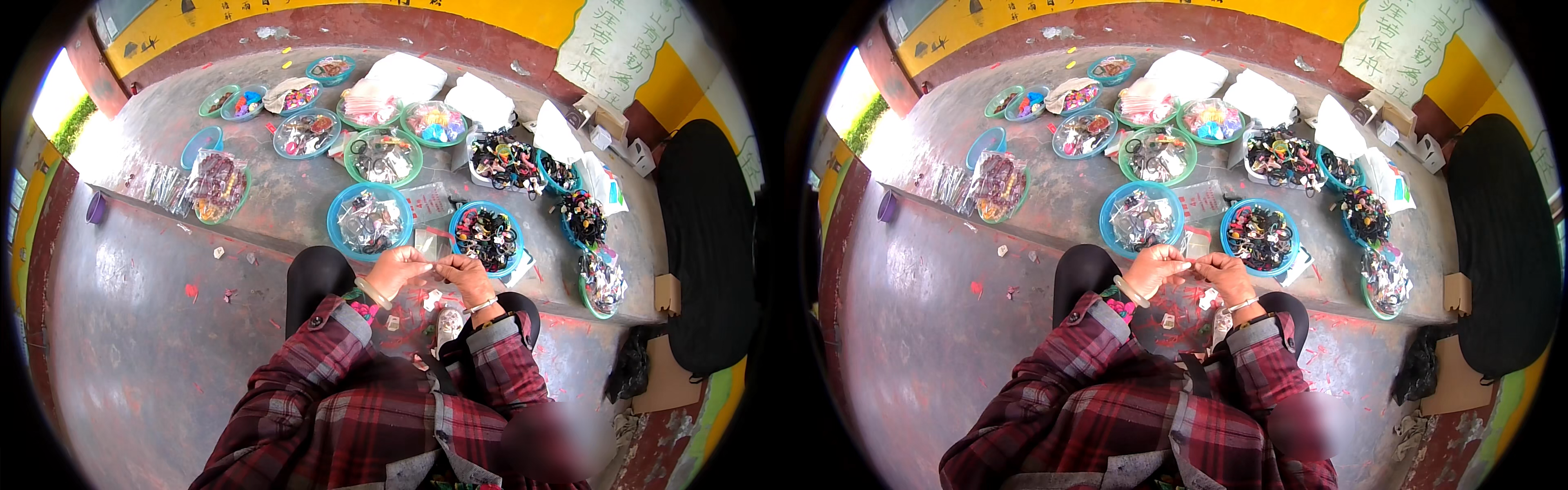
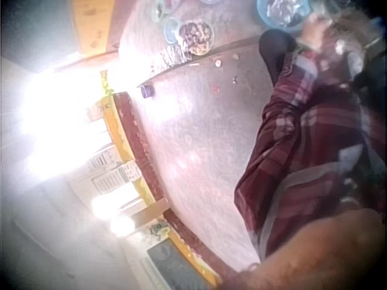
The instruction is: The person sits on the floor surrounded by bowls of hair accessories and packaging materials. They repeatedly pick up small hair clips, place them into clear plastic bags, and seal the bags. The person handles the items one by one, organizing them into individual packages.
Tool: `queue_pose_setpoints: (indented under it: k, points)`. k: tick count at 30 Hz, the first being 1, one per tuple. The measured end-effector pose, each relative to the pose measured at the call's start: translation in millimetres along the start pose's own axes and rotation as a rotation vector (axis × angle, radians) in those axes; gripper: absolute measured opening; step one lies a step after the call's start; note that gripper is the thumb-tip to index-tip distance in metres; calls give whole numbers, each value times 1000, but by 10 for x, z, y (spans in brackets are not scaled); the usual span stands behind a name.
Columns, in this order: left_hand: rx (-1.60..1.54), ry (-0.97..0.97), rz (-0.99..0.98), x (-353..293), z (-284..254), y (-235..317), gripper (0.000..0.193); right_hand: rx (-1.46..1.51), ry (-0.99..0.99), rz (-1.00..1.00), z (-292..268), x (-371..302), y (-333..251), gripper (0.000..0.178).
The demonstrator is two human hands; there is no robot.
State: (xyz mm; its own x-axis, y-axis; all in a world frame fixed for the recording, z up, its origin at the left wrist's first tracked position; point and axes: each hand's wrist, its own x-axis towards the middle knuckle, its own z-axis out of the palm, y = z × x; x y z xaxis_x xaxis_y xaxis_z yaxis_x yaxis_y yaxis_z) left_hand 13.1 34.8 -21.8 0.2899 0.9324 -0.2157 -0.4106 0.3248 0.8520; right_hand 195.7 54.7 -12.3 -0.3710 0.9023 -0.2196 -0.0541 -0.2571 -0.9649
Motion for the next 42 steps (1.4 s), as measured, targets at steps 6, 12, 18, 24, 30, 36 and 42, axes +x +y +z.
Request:
queue_pose_setpoints:
  k: [6,12,18,24,30,36,42]
  points:
    - [35,23,43,-14,39,-20,19,-40,-4,-5,70,-30,-74,11]
    - [49,1,5,-17,62,-21,26,-160,25,-46,15,21,60,11]
    - [67,30,49,8,82,-125,24,-170,56,-46,2,26,99,10]
    - [110,134,56,51,48,-180,21,-377,270,-180,74,-11,24,11]
    - [306,192,31,83,5,-193,17,-843,394,-838,188,-148,-195,23]
    - [674,220,245,69,40,-249,20,-954,342,-826,250,-154,-192,26]
    - [819,202,286,35,62,-220,18,-977,305,-709,232,-143,-147,24]
